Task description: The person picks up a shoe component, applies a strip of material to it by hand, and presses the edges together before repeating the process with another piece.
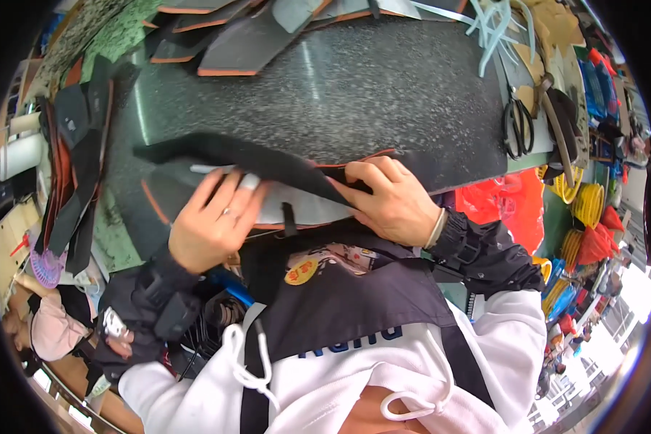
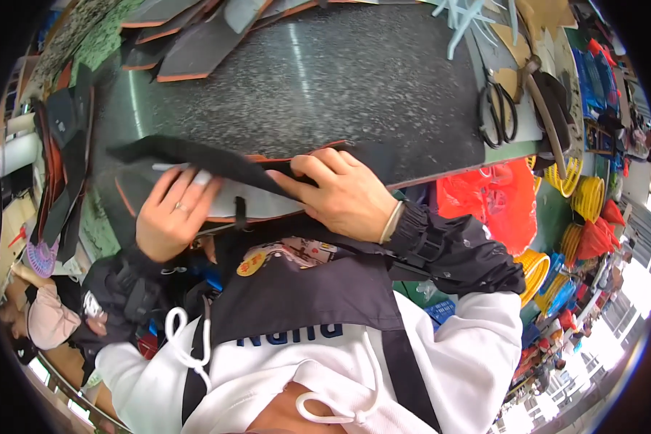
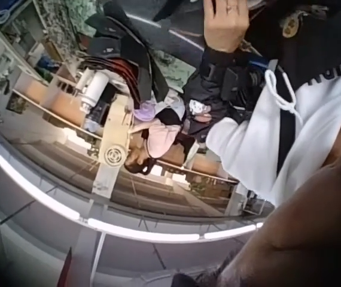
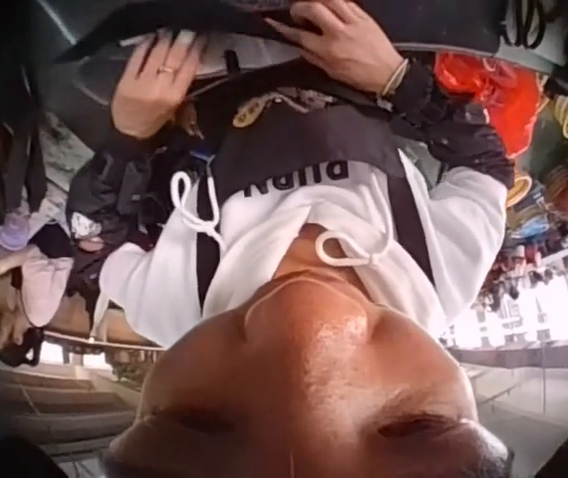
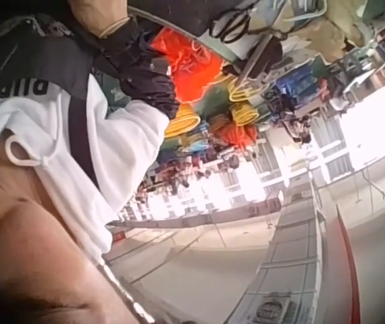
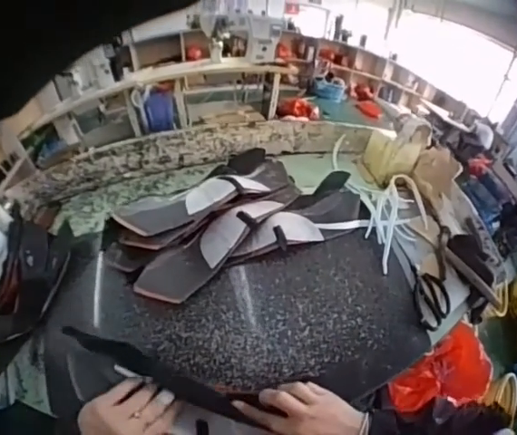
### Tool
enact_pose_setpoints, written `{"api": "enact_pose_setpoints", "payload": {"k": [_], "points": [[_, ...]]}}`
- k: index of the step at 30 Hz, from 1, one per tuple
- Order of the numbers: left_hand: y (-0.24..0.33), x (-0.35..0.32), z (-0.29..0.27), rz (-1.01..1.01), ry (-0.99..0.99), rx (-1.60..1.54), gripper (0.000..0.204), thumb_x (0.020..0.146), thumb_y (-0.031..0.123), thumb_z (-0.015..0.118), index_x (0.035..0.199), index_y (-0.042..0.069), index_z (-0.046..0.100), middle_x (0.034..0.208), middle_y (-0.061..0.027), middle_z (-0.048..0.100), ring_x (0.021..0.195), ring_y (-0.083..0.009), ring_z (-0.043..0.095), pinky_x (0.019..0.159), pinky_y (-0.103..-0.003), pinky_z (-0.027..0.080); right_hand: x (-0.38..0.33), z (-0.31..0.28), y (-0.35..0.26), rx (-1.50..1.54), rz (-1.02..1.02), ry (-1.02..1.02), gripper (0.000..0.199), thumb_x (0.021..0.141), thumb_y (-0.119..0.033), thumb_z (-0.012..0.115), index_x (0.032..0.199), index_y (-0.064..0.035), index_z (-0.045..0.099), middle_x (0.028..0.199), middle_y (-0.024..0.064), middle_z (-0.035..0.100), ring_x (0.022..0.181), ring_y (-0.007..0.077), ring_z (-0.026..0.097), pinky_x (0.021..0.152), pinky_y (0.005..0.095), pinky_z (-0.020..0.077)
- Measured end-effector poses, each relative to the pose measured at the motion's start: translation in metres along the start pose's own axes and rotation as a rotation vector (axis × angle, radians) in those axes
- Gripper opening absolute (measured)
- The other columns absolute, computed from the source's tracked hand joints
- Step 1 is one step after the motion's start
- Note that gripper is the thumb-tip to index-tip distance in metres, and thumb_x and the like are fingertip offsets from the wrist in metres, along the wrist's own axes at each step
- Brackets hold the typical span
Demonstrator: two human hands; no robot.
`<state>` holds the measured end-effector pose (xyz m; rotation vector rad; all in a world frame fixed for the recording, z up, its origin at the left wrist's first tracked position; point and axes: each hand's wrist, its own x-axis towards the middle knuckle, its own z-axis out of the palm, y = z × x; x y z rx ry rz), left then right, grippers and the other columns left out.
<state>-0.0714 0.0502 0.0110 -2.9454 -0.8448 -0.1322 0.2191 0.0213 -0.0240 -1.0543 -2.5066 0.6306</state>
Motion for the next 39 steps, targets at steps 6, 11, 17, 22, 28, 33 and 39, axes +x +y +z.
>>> {"api": "enact_pose_setpoints", "payload": {"k": [6, 11, 17, 22, 28, 33, 39], "points": [[0.026, -0.003, 0.013, 0.048, -0.026, 0.038, 0.044, 0.068, 0.018, 0.061, 0.103, -0.006, 0.069, 0.101, -0.0157, 0.065, 0.103, -0.0316, 0.064, 0.098, -0.044, 0.050, 0.036, -0.010, -0.020, 0.214, 0.070, -0.029, 0.045, 0.082, -0.010, 0.066, 0.126, -0.0024, 0.061, 0.110, 0.0128, 0.057, 0.099, 0.0308, 0.057, 0.086, 0.0376, 0.0481], [0.046, -0.023, 0.021, -0.247, 0.317, -0.258, 0.040, 0.070, 0.012, 0.066, 0.107, -0.003, 0.069, 0.105, -0.0128, 0.063, 0.096, -0.0307, 0.065, 0.088, -0.041, 0.053, 0.072, -0.007, -0.037, 0.410, 0.218, -0.016, 0.031, 0.090, -0.009, 0.062, 0.118, 0.0026, 0.063, 0.104, 0.0182, 0.062, 0.093, 0.0346, 0.061, 0.083, 0.0382, 0.0494], [0.032, -0.059, 0.025, -0.491, 0.393, -0.062, 0.041, 0.072, 0.012, 0.065, 0.111, -0.001, 0.069, 0.104, -0.0078, 0.061, 0.081, -0.0224, 0.063, 0.072, -0.032, 0.055, 0.091, -0.009, -0.041, 0.420, 0.267, -0.102, 0.026, 0.098, -0.012, 0.054, 0.116, 0.0047, 0.063, 0.095, 0.0189, 0.064, 0.087, 0.0351, 0.063, 0.079, 0.0366, 0.0493], [0.021, -0.053, 0.023, -0.366, 0.218, 0.032, 0.041, 0.071, 0.007, 0.065, 0.111, -0.001, 0.069, 0.105, -0.0076, 0.062, 0.073, -0.0163, 0.060, 0.060, -0.026, 0.053, 0.096, -0.009, -0.044, 0.431, 0.311, -0.135, 0.027, 0.099, -0.014, 0.052, 0.116, 0.0041, 0.063, 0.094, 0.0194, 0.064, 0.084, 0.0349, 0.063, 0.077, 0.0365, 0.0493], [0.015, -0.049, 0.028, -0.333, 0.208, 0.042, 0.042, 0.071, 0.001, 0.064, 0.113, 0.000, 0.069, 0.107, -0.0075, 0.062, 0.072, -0.0170, 0.062, 0.062, -0.027, 0.054, 0.092, -0.009, -0.043, 0.394, 0.295, -0.110, 0.027, 0.100, -0.014, 0.051, 0.117, 0.0030, 0.064, 0.095, 0.0206, 0.064, 0.087, 0.0360, 0.065, 0.077, 0.0379, 0.0498], [0.013, -0.053, 0.033, -0.291, 0.327, 0.056, 0.037, 0.069, 0.006, 0.065, 0.104, -0.003, 0.070, 0.102, -0.0089, 0.062, 0.060, -0.0126, 0.051, 0.053, -0.023, 0.050, 0.092, -0.012, -0.045, 0.389, 0.312, -0.144, 0.028, 0.099, -0.013, 0.051, 0.119, 0.0031, 0.062, 0.099, 0.0218, 0.065, 0.091, 0.0377, 0.065, 0.080, 0.0392, 0.0498], [0.020, -0.046, 0.034, -0.353, 0.222, 0.101, 0.032, 0.075, 0.008, 0.067, 0.105, -0.004, 0.071, 0.103, -0.0098, 0.062, 0.068, -0.0157, 0.055, 0.057, -0.026, 0.051, 0.091, -0.002, -0.047, 0.374, 0.217, -0.018, 0.029, 0.097, -0.015, 0.054, 0.118, 0.0023, 0.062, 0.107, 0.0209, 0.067, 0.096, 0.0387, 0.063, 0.083, 0.0408, 0.0513]]}}
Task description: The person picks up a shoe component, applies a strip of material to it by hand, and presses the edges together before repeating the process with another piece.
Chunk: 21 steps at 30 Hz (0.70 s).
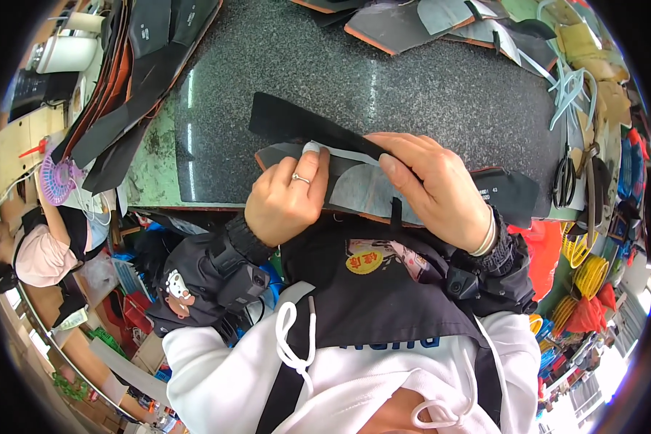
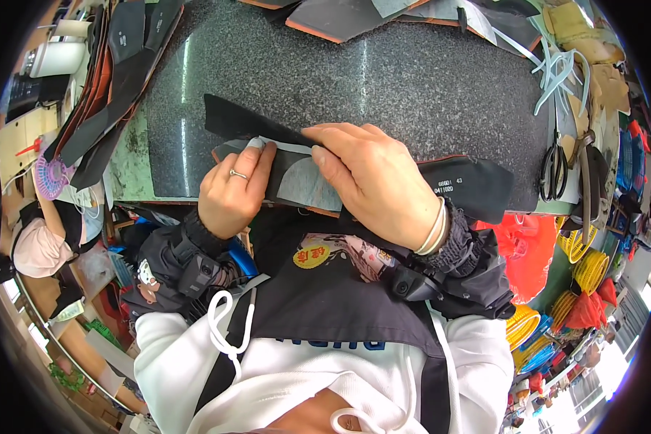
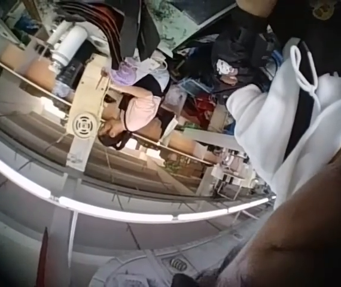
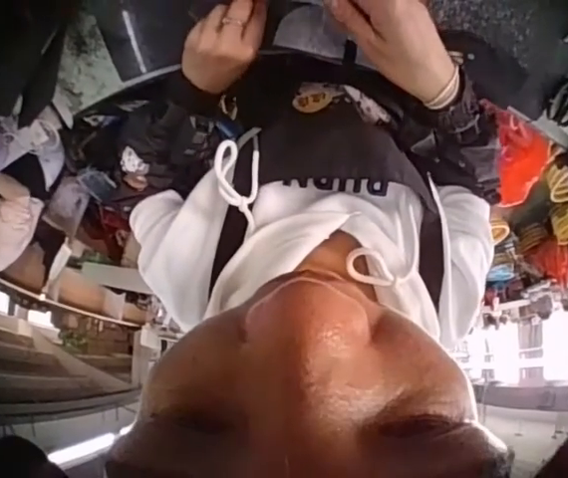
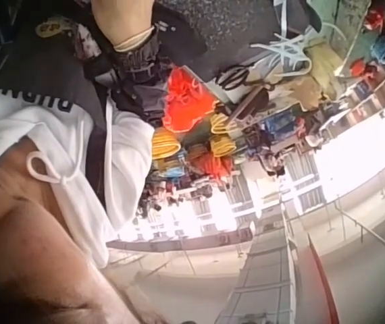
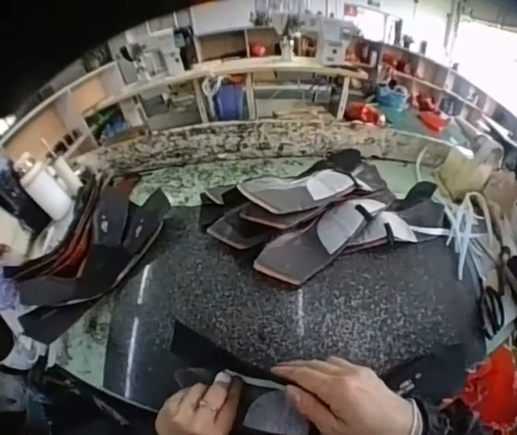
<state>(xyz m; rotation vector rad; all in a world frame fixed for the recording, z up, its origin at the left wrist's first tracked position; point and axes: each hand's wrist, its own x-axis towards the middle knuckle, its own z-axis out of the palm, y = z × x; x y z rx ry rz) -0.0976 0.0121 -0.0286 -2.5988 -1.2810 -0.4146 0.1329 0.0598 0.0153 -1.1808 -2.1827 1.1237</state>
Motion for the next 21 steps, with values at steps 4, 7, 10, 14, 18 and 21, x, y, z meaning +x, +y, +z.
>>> {"api": "enact_pose_setpoints", "payload": {"k": [4, 7, 10, 14, 18, 21], "points": [[0.018, 0.001, -0.010, -0.125, -0.073, -0.045, 0.028, 0.080, 0.012, 0.068, 0.103, -0.003, 0.071, 0.103, -0.0102, 0.063, 0.075, -0.0200, 0.057, 0.064, -0.032, 0.053, -0.009, 0.004, -0.005, -0.018, -0.091, -0.009, 0.031, 0.093, -0.011, 0.056, 0.119, 0.0035, 0.062, 0.116, 0.0196, 0.066, 0.100, 0.0357, 0.063, 0.088, 0.0405, 0.0508], [0.026, -0.003, -0.020, -0.196, -0.129, -0.108, 0.026, 0.083, 0.017, 0.069, 0.101, -0.002, 0.071, 0.101, -0.0110, 0.064, 0.077, -0.0231, 0.059, 0.068, -0.035, 0.053, -0.023, 0.016, 0.000, -0.110, -0.178, -0.040, 0.034, 0.088, -0.009, 0.057, 0.120, 0.0042, 0.062, 0.121, 0.0188, 0.065, 0.103, 0.0324, 0.063, 0.091, 0.0398, 0.0502], [0.022, -0.001, -0.028, -0.207, -0.187, -0.178, 0.026, 0.086, 0.022, 0.071, 0.098, -0.001, 0.070, 0.097, -0.0122, 0.066, 0.077, -0.0262, 0.061, 0.071, -0.037, 0.052, -0.031, 0.028, 0.006, -0.289, -0.298, -0.026, 0.039, 0.082, -0.008, 0.060, 0.119, 0.0039, 0.062, 0.124, 0.0179, 0.064, 0.103, 0.0290, 0.063, 0.091, 0.0391, 0.0502], [-0.007, 0.007, -0.039, -0.586, -0.200, -0.984, 0.024, 0.088, 0.023, 0.074, 0.094, 0.001, 0.069, 0.095, -0.0108, 0.069, 0.080, -0.0219, 0.065, 0.072, -0.034, 0.052, -0.033, 0.029, 0.004, -0.478, -0.365, -0.063, 0.047, 0.075, -0.009, 0.062, 0.120, 0.0027, 0.062, 0.129, 0.0158, 0.061, 0.106, 0.0250, 0.060, 0.093, 0.0369, 0.0491], [-0.031, 0.008, -0.028, -1.234, -0.199, -1.518, 0.022, 0.089, 0.022, 0.075, 0.095, 0.002, 0.068, 0.095, -0.0073, 0.071, 0.086, -0.0178, 0.068, 0.076, -0.032, 0.053, -0.032, 0.033, 0.002, -0.564, -0.366, -0.095, 0.045, 0.074, -0.010, 0.063, 0.117, 0.0022, 0.062, 0.134, 0.0145, 0.056, 0.109, 0.0256, 0.056, 0.095, 0.0370, 0.0468], [-0.028, 0.012, -0.038, -1.341, -0.218, -1.691, 0.020, 0.090, 0.019, 0.074, 0.096, 0.002, 0.068, 0.098, -0.0048, 0.070, 0.088, -0.0135, 0.067, 0.077, -0.030, 0.054, -0.032, 0.033, 0.005, -0.527, -0.327, -0.103, 0.043, 0.073, -0.015, 0.067, 0.112, 0.0012, 0.061, 0.137, 0.0137, 0.053, 0.111, 0.0269, 0.052, 0.097, 0.0382, 0.0453]]}}
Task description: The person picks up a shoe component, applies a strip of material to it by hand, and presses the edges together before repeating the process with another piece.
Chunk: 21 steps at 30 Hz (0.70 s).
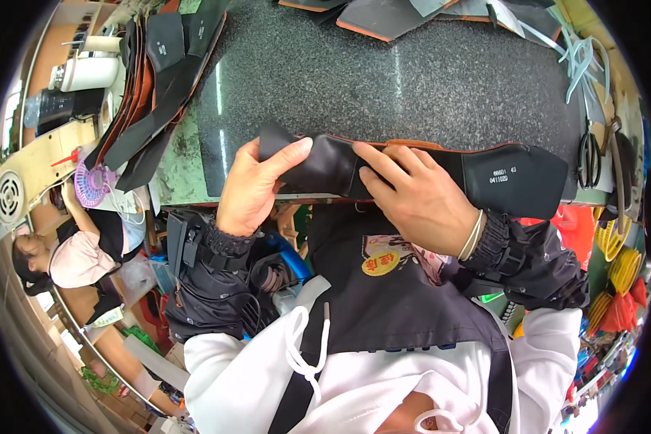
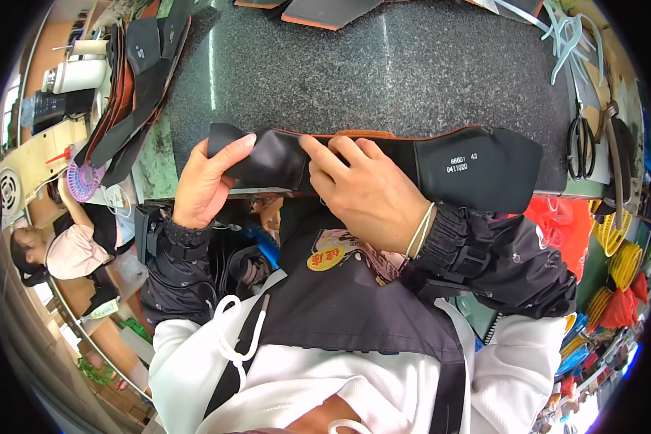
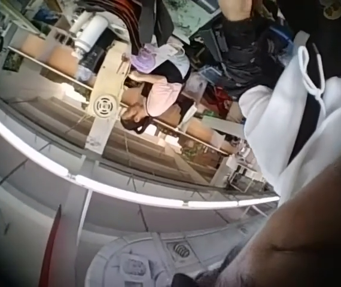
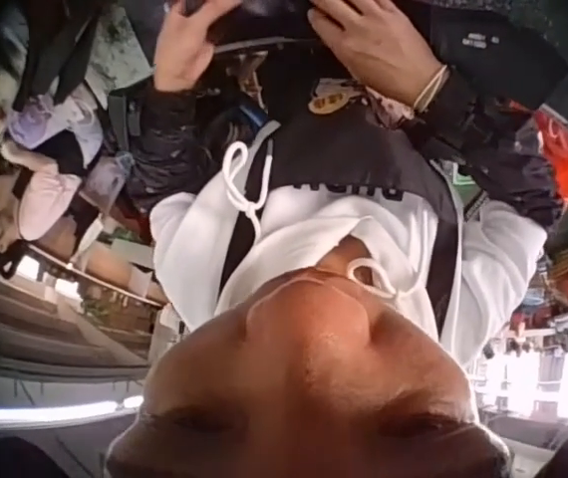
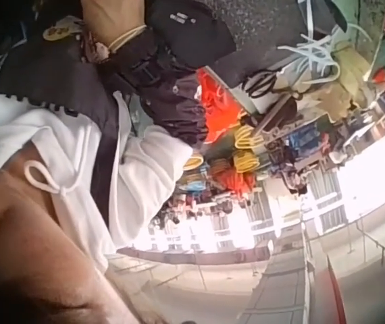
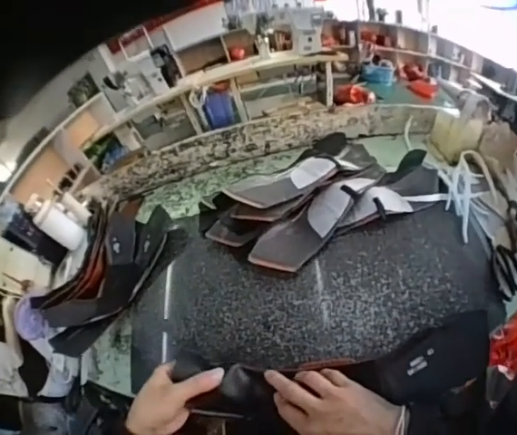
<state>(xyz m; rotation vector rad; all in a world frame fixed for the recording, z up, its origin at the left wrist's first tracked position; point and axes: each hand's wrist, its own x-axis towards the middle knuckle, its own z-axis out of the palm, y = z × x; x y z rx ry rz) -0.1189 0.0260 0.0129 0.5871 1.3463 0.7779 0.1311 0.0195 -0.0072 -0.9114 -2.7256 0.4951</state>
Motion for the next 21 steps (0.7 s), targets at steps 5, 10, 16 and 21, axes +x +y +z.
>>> {"api": "enact_pose_setpoints", "payload": {"k": [5, 10, 16, 21], "points": [[0.000, -0.003, 0.002, 0.011, 0.107, -0.063, 0.016, 0.090, 0.014, 0.072, 0.099, 0.002, 0.067, 0.096, -0.0057, 0.070, 0.087, -0.0148, 0.068, 0.078, -0.030, 0.055, 0.001, 0.000, -0.002, 0.040, -0.005, 0.006, 0.045, 0.069, -0.022, 0.074, 0.106, -0.0001, 0.061, 0.140, 0.0130, 0.051, 0.115, 0.0287, 0.049, 0.098, 0.0409, 0.0442], [0.007, 0.011, -0.007, -0.107, 0.095, -0.178, 0.012, 0.090, 0.006, 0.069, 0.101, 0.002, 0.065, 0.095, -0.0062, 0.070, 0.087, -0.0151, 0.067, 0.077, -0.030, 0.055, 0.004, -0.007, -0.001, 0.067, -0.041, -0.097, 0.053, 0.062, -0.027, 0.080, 0.105, -0.0018, 0.060, 0.140, 0.0116, 0.051, 0.116, 0.0297, 0.048, 0.098, 0.0426, 0.0434], [-0.006, 0.009, -0.019, -0.135, 0.016, -0.259, 0.015, 0.090, 0.003, 0.067, 0.081, 0.008, 0.056, 0.089, -0.0041, 0.067, 0.080, -0.0131, 0.065, 0.073, -0.029, 0.054, 0.005, -0.010, -0.001, 0.073, -0.022, -0.145, 0.069, 0.060, -0.028, 0.083, 0.118, -0.0030, 0.057, 0.143, 0.0116, 0.048, 0.115, 0.0300, 0.048, 0.099, 0.0427, 0.0425], [-0.016, 0.004, -0.009, -0.028, 0.076, -0.272, 0.026, 0.090, 0.002, 0.068, 0.075, 0.011, 0.048, 0.085, -0.0021, 0.065, 0.077, -0.0096, 0.062, 0.071, -0.026, 0.052, 0.010, -0.016, 0.000, 0.156, 0.021, -0.128, 0.084, 0.059, -0.029, 0.083, 0.133, -0.0039, 0.051, 0.148, 0.0104, 0.044, 0.116, 0.0296, 0.048, 0.100, 0.0428, 0.0418]]}}
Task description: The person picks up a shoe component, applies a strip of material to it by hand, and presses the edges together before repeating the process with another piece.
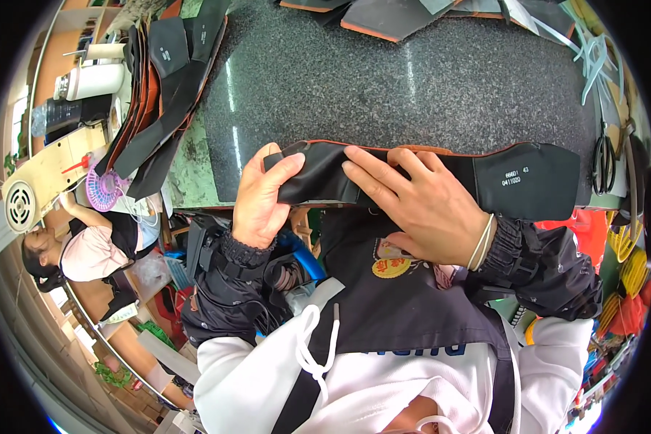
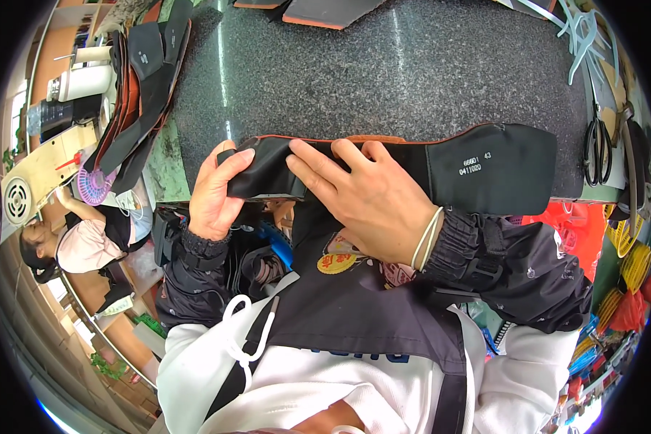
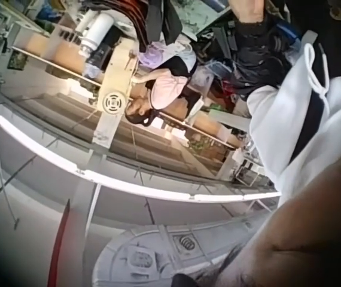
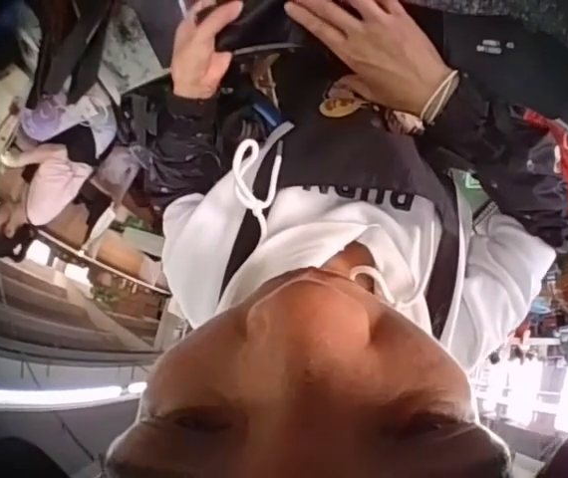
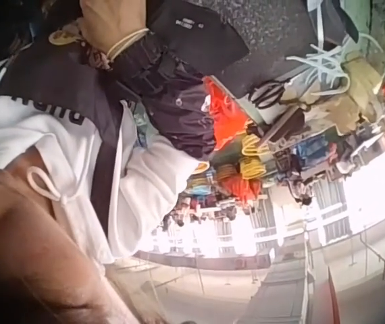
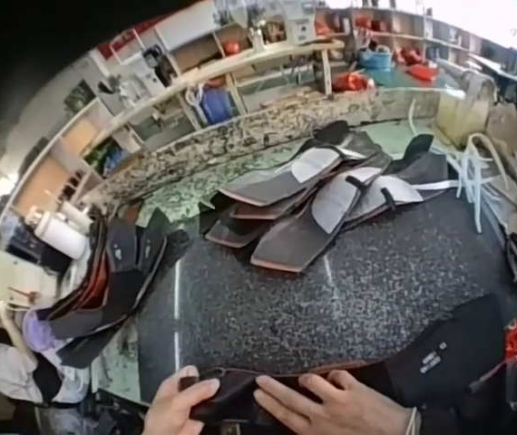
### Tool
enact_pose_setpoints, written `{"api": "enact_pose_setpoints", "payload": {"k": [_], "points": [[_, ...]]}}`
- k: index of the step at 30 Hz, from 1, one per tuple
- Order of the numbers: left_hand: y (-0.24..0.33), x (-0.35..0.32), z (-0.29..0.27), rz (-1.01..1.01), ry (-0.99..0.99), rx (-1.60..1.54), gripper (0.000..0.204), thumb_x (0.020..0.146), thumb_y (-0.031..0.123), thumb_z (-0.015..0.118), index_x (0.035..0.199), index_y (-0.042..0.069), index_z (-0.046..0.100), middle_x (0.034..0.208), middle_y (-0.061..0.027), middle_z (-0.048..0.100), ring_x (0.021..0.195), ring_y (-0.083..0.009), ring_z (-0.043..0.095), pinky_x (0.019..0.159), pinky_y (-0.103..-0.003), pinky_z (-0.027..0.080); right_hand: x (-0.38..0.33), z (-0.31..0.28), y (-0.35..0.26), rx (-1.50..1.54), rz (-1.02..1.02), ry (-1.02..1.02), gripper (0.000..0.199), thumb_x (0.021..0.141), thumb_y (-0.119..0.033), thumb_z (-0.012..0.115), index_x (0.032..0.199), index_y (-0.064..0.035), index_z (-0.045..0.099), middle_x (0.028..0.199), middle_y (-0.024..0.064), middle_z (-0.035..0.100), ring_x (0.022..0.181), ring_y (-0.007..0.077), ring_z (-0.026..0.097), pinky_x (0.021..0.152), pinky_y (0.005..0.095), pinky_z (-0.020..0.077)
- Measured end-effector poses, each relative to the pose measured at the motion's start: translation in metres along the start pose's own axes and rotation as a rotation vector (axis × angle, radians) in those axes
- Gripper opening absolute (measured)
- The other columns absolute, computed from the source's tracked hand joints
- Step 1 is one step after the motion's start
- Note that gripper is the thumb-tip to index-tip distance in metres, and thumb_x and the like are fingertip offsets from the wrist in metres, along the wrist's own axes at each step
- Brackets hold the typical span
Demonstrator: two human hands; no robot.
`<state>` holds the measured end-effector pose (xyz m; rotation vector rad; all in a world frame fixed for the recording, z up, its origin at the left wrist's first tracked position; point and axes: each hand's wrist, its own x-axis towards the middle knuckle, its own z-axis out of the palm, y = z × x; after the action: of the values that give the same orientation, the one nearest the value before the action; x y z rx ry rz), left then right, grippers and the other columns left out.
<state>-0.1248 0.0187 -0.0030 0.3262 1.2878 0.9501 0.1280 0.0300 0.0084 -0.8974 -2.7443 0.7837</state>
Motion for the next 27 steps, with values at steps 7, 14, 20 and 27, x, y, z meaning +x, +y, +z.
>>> {"api": "enact_pose_setpoints", "payload": {"k": [7, 14, 20, 27], "points": [[-0.002, 0.007, -0.013, 0.295, -0.111, 0.348, 0.020, 0.092, 0.002, 0.065, 0.078, 0.008, 0.052, 0.082, 0.0017, 0.063, 0.076, -0.0048, 0.056, 0.069, -0.023, 0.049, 0.006, 0.002, -0.007, -0.119, 0.030, -0.119, 0.091, 0.060, -0.032, 0.083, 0.140, -0.0067, 0.048, 0.153, 0.0065, 0.039, 0.116, 0.0283, 0.047, 0.100, 0.0426, 0.0409], [-0.003, 0.017, -0.010, 0.789, 0.185, 1.061, 0.010, 0.088, 0.002, 0.068, 0.093, 0.003, 0.060, 0.095, -0.0058, 0.065, 0.080, -0.0139, 0.061, 0.075, -0.027, 0.049, 0.019, 0.002, -0.015, -0.223, 0.034, -0.201, 0.089, 0.060, -0.032, 0.083, 0.138, -0.0069, 0.049, 0.152, 0.0062, 0.039, 0.111, 0.0262, 0.050, 0.095, 0.0417, 0.0441], [-0.016, 0.008, 0.008, 1.267, 0.212, 1.360, 0.025, 0.083, 0.009, 0.073, 0.106, 0.002, 0.064, 0.111, -0.0125, 0.064, 0.096, -0.0265, 0.064, 0.089, -0.037, 0.050, 0.043, -0.002, -0.025, -0.321, 0.151, -0.349, 0.086, 0.061, -0.028, 0.082, 0.138, -0.0074, 0.048, 0.152, 0.0060, 0.040, 0.101, 0.0247, 0.055, 0.085, 0.0392, 0.0495], [-0.027, -0.015, 0.025, 1.179, 0.044, 1.640, 0.040, 0.082, 0.019, 0.069, 0.114, -0.004, 0.063, 0.110, -0.0141, 0.065, 0.107, -0.0322, 0.061, 0.097, -0.042, 0.047, -0.033, -0.013, 0.019, 0.092, 0.043, 0.007, 0.063, 0.072, -0.014, 0.075, 0.130, -0.0013, 0.055, 0.143, 0.0127, 0.050, 0.111, 0.0298, 0.058, 0.094, 0.0418, 0.0497]]}}
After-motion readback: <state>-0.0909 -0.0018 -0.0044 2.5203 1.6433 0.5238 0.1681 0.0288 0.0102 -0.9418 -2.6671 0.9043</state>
